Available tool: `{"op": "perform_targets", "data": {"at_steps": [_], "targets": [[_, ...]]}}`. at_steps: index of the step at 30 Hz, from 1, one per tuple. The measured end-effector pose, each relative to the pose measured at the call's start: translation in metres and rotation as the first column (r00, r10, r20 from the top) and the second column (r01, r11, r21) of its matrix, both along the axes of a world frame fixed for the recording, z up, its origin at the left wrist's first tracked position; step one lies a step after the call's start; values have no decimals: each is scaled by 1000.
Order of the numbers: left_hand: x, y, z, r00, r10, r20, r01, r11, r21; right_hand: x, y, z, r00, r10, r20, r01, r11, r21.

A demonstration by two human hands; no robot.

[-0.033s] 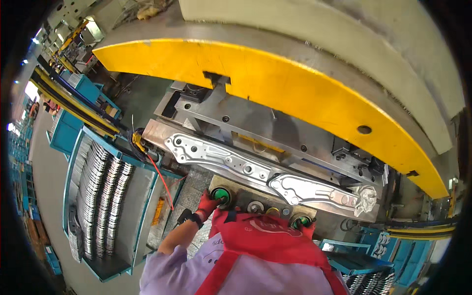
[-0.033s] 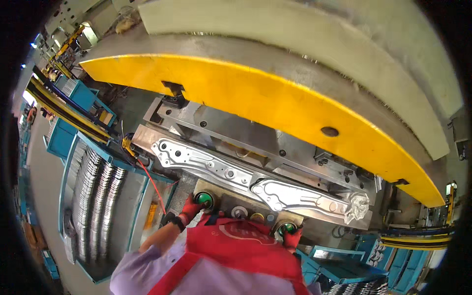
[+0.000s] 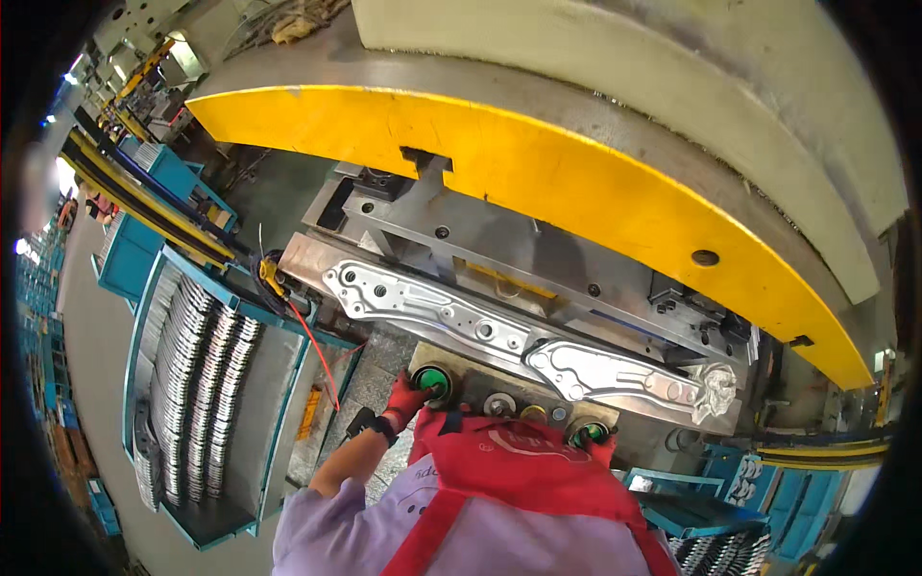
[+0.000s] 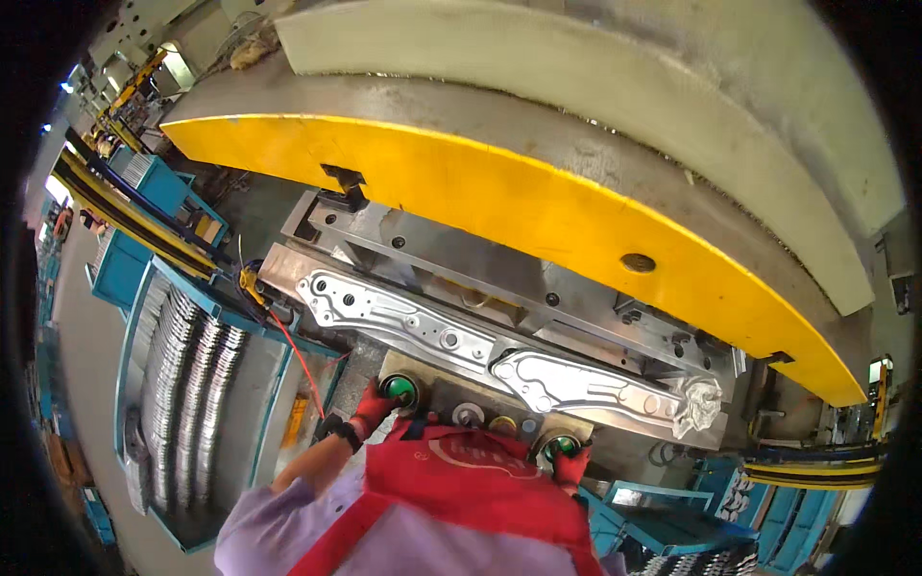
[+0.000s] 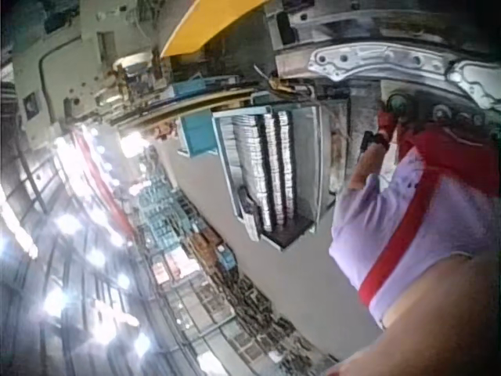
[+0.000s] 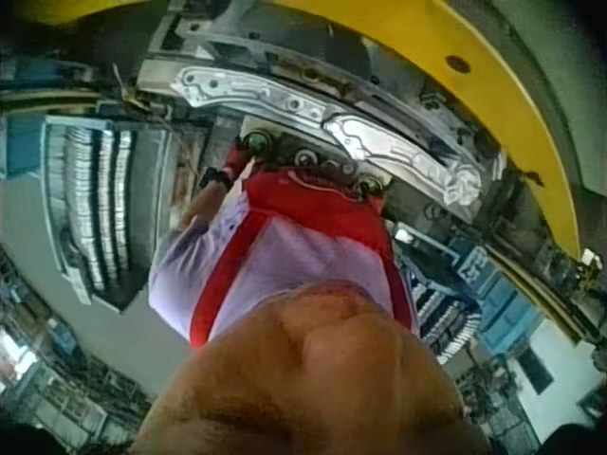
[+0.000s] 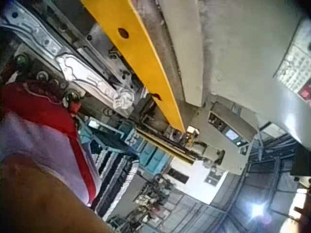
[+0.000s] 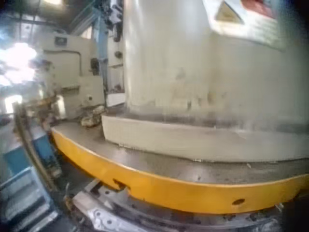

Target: Operating an industrial metal press to process metal components.

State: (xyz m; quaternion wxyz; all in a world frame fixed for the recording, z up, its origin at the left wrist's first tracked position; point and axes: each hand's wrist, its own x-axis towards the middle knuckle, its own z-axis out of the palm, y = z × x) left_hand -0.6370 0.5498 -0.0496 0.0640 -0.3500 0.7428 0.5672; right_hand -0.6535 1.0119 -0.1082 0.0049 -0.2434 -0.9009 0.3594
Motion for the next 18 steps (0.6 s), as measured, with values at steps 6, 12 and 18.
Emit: {"op": "perform_targets", "data": {"at_steps": [6, 12, 18], "targets": [[-1, -9, 5, 981, -142, 133, 139, 990, 27, 3, 21, -47, 993, 52, -102, -75, 970, -230], [-75, -37, 126, 204, -700, 685, 949, 312, 37, 1, 23, -23, 990, 52, 130, 8, 907, -421], [-169, 6, 273, 489, -810, -324, 487, 561, -670, -8, 33, -23, 933, 201, 300, -59, 904, -423]]}}
